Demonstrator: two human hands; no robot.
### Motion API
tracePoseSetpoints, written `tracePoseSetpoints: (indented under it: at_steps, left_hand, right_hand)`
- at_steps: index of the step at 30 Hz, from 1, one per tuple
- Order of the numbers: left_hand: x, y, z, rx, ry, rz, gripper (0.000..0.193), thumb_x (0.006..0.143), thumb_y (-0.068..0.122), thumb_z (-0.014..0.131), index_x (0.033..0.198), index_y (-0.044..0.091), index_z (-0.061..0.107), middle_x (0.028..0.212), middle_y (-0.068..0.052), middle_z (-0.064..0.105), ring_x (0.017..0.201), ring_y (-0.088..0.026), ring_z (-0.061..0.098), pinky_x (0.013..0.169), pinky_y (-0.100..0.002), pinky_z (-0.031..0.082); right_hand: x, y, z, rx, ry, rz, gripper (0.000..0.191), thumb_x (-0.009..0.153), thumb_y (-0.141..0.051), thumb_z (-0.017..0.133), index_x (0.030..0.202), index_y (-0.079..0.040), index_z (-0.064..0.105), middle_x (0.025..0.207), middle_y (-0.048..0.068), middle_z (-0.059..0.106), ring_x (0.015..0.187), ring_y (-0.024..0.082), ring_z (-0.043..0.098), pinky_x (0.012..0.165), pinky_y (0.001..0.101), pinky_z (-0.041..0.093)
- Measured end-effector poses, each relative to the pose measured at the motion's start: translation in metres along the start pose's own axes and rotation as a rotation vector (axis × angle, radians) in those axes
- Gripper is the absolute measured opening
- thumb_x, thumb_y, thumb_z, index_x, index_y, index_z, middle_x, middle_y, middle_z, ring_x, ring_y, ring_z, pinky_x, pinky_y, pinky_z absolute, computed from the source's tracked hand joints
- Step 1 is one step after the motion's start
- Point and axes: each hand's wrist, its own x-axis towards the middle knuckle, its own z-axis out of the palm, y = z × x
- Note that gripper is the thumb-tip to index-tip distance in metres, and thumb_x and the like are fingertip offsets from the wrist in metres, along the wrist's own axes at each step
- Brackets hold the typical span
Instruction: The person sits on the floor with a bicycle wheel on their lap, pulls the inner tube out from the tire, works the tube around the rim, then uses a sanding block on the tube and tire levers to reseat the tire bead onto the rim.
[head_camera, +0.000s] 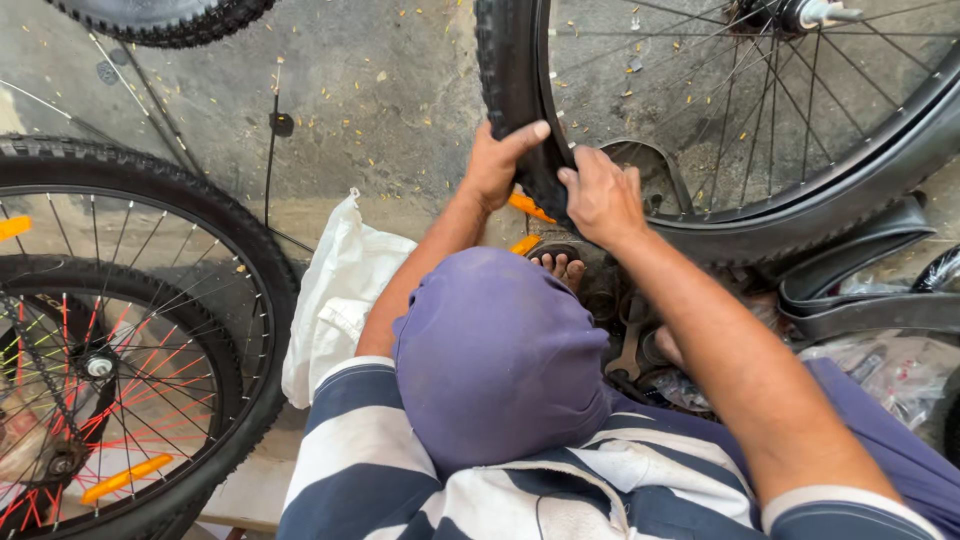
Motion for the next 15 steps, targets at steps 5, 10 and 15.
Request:
tracePoseSetpoints:
  at_steps: [5,10,15]
  left_hand:
    - [0.012,0.025,0.002,0.152,0.109,0.032,0.061,0.081,0.029,0.086,0.127,0.0,0.059,0.106,-0.011,0.071,0.089,-0.021,0.07,0.078,-0.038,0.061]
    - [-0.017,-0.018,0.022,0.056,0.269,0.074,0.065,0.08,0.024,0.087,0.132,0.002,0.055,0.114,-0.009,0.069,0.098,-0.018,0.07,0.086,-0.033,0.059]
    - [-0.02,-0.038,0.012,0.009,0.214,0.069,0.048,0.084,0.014,0.086,0.123,-0.003,0.064,0.108,-0.011,0.072,0.093,-0.02,0.069,0.083,-0.034,0.059]
  right_hand:
    - [-0.008,0.001,-0.022,0.056,0.183,-0.157,0.038,0.1,-0.034,0.068,0.122,-0.004,0.064,0.112,0.021,0.068,0.096,0.042,0.067,0.079,0.0499,0.054]
    - [-0.009,0.029,-0.043,-0.041,-0.166,-0.039,0.039,0.101,-0.036,0.064,0.126,-0.006,0.063,0.114,0.024,0.068,0.103,0.046,0.065,0.084,0.0551,0.052]
    - [0.017,0.038,-0.031,0.294,-0.543,0.007,0.055,0.094,-0.039,0.062,0.137,-0.005,0.051,0.119,0.027,0.066,0.114,0.045,0.064,0.091,0.0519,0.051]
